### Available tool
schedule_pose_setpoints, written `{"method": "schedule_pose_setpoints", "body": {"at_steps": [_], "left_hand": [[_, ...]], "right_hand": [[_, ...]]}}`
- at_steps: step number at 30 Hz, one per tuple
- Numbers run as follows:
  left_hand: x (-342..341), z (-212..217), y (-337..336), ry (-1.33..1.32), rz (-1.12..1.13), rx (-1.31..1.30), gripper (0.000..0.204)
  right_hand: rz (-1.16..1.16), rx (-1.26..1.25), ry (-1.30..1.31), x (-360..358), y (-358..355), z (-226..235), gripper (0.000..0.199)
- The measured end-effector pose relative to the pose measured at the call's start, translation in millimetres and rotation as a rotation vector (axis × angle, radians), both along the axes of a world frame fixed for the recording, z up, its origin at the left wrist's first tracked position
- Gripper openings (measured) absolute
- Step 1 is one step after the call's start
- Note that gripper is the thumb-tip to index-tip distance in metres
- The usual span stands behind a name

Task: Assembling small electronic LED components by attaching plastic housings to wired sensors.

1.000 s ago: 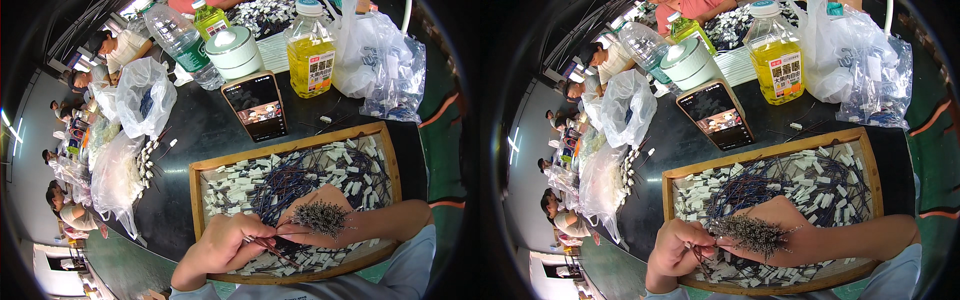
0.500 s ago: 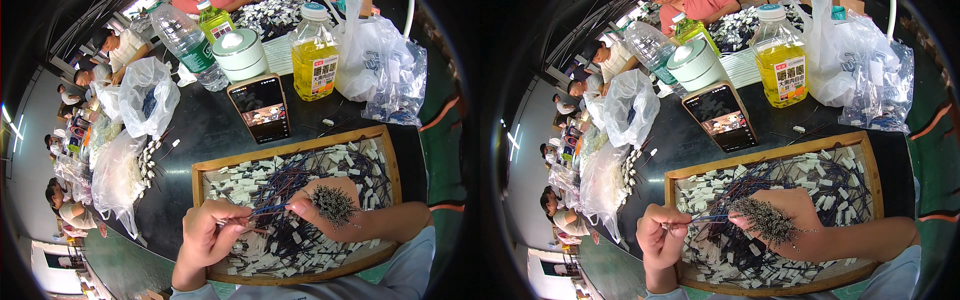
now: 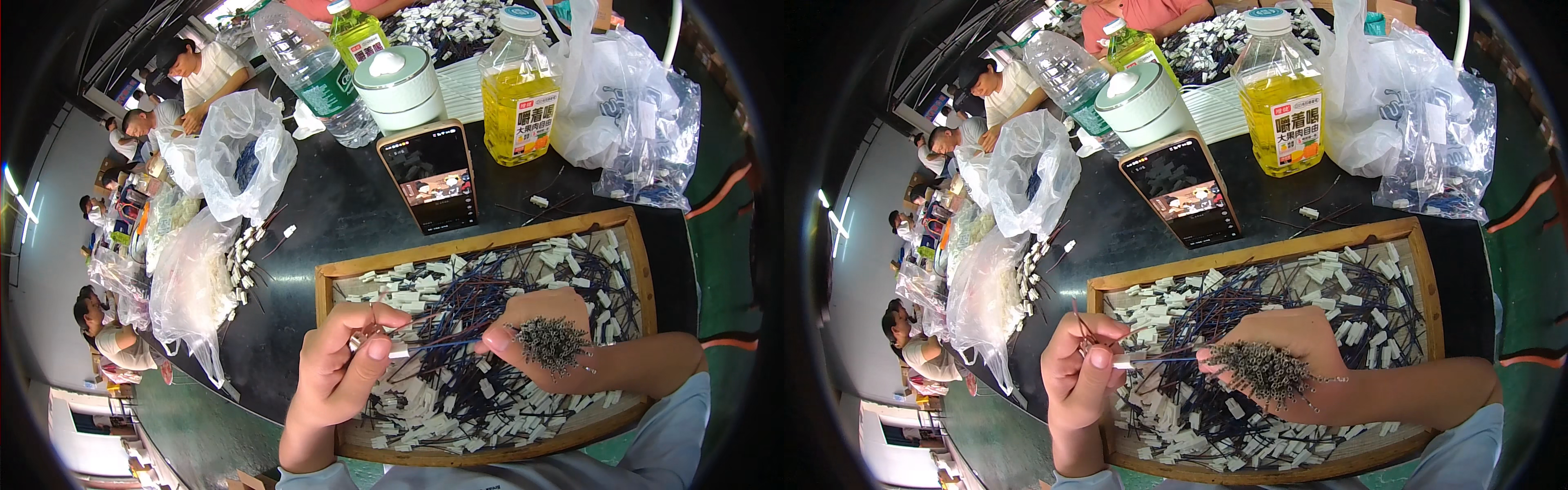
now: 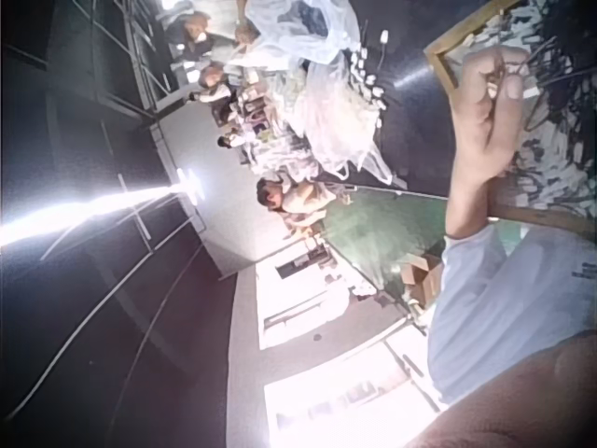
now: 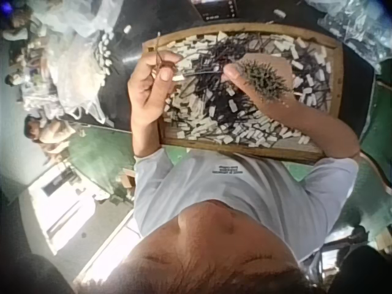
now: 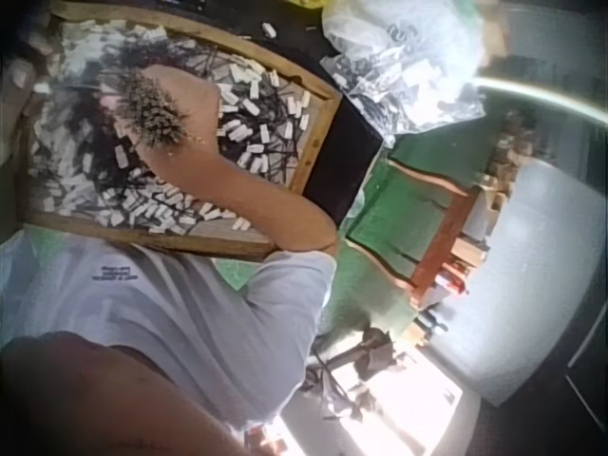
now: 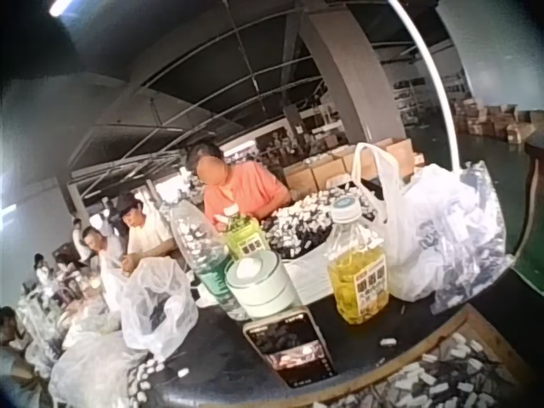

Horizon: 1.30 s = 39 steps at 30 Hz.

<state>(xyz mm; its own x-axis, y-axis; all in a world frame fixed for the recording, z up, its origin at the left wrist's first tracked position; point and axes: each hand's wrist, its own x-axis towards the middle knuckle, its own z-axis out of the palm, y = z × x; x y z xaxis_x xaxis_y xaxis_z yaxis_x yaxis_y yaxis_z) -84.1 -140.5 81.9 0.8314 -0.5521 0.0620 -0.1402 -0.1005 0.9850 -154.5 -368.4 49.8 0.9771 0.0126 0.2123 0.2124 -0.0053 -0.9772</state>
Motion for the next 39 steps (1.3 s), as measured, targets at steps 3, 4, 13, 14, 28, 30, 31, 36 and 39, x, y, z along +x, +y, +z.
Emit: {"method": "schedule_pose_setpoints", "body": {"at_steps": [3,4,13,14,28,30,31,36,39], "left_hand": [[1,-4,-1,-0.096,-0.048,-0.037,0.018],[2,-4,-3,-0.127,-0.058,-0.025,0.019],[19,-7,1,0.349,-0.016,-0.361,0.037],[23,-8,3,0.572,-0.040,-0.509,0.038],[20,-8,-6,0.696,-0.154,-0.652,0.019],[14,-7,-7,0.571,-0.144,-0.573,0.031],[12,-7,-8,0.568,-0.142,-0.571,0.031],[-2,-5,-14,0.122,-0.194,-0.229,0.047],[-3,0,-10,-0.032,-0.240,-0.021,0.046]], "right_hand": [[0.075,-0.256,-0.195,2,-3,0,0.017],[0.053,-0.096,-0.071,-2,0,0,0.016],[0.019,-0.061,0.127,0,3,15,0.019],[0.121,-0.137,0.197,0,1,19,0.021],[0.149,-0.225,-0.116,0,-1,2,0.025],[0.207,-0.184,-0.096,0,4,0,0.027],[0.079,-0.104,-0.142,0,13,-4,0.019],[-0.021,-0.071,-0.210,-1,14,-3,0.013],[0.070,-0.081,-0.201,-4,8,3,0.015]]}}
